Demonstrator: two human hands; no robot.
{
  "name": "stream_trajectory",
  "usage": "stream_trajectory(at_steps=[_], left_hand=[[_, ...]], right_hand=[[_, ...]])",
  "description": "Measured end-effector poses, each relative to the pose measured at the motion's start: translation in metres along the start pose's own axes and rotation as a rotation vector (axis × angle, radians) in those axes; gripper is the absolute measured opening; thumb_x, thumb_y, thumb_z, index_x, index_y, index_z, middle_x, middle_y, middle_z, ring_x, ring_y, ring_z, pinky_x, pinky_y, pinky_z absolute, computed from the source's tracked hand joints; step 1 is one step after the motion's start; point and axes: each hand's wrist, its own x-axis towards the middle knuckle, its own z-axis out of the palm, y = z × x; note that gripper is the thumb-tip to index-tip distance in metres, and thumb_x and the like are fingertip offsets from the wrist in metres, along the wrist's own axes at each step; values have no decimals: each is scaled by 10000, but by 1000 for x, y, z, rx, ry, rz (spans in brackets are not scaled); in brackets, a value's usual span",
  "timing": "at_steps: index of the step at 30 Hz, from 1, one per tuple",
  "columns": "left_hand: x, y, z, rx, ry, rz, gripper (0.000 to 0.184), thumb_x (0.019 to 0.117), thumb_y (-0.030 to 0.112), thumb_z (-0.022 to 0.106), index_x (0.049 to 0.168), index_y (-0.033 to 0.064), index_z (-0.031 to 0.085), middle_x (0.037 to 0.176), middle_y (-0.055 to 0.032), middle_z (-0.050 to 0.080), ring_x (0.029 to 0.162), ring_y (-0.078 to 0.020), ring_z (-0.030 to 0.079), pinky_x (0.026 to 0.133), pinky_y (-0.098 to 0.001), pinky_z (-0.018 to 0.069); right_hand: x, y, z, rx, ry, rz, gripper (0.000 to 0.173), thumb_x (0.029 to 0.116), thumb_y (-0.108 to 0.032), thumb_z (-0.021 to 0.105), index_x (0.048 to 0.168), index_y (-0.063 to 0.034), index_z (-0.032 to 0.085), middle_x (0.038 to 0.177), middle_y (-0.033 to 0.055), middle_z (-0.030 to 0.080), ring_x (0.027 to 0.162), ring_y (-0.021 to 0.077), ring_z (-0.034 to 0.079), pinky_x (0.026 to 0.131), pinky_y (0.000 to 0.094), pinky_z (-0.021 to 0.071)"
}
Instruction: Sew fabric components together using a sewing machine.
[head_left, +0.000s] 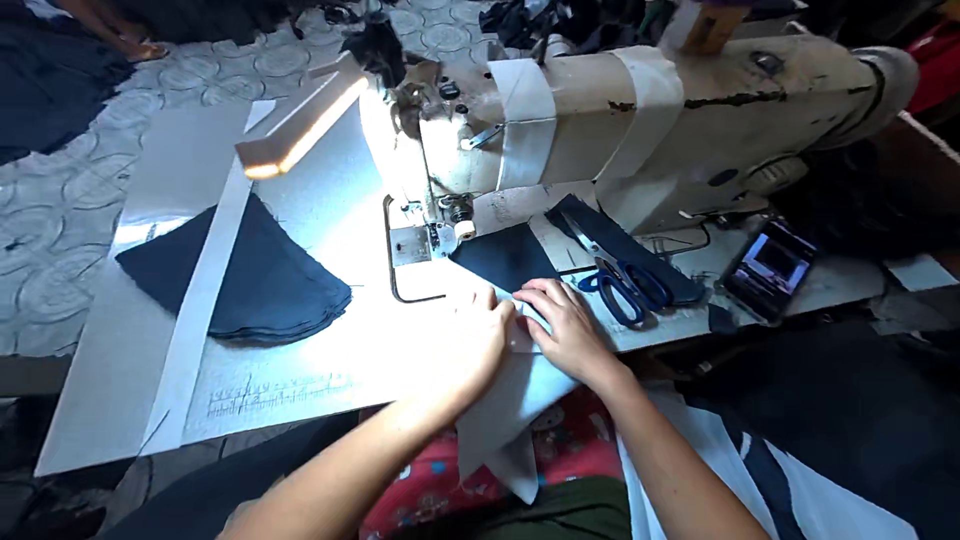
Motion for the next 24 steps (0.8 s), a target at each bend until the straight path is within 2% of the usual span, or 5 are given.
stream_trajectory(at_steps=[5,9,16,21,24], left_hand=[[22,-62,-40,56,116,491,227,860,193,620,852,-22,692,1253,-216,687,1287,-415,585,1040,-618,437],[10,-84,-44,165,-74,434,222,895,185,589,858,-12,685,956,-166,694,995,-350,680,944,-599,474],[-22,-102,-23,97,80,488,252,767,52,749,1017,25,754,1280,-143,693,1316,-372,581,1019,-685,432],[-42,-79,-25,106,153,740,381,863,-12,608,1214,95,710,1072,-111,735,1145,-362,678,972,-726,445],[-29,-74,-59,158,266,700,111,838,16,630,864,68,726,781,-97,652,734,-276,672,652,-482,543]], right_hand=[[-12,14,-1,-45,60,-161,779,902,-708,484,1240,-45,716,1361,156,652,1361,388,536,1089,655,385],[-19,-2,3,-112,27,-203,511,967,-544,525,1128,-132,781,1304,118,692,1321,392,569,1071,679,385],[4,-8,-12,263,-176,-92,331,1008,10,460,1223,26,711,1259,189,665,1041,232,694,933,350,569],[12,-17,-10,-11,-326,-111,397,923,-234,725,1288,-79,705,1346,201,613,1219,384,596,996,582,455],[7,-14,4,-154,-207,-208,503,843,-363,753,1293,-142,710,1299,183,640,1136,412,601,883,596,460]])
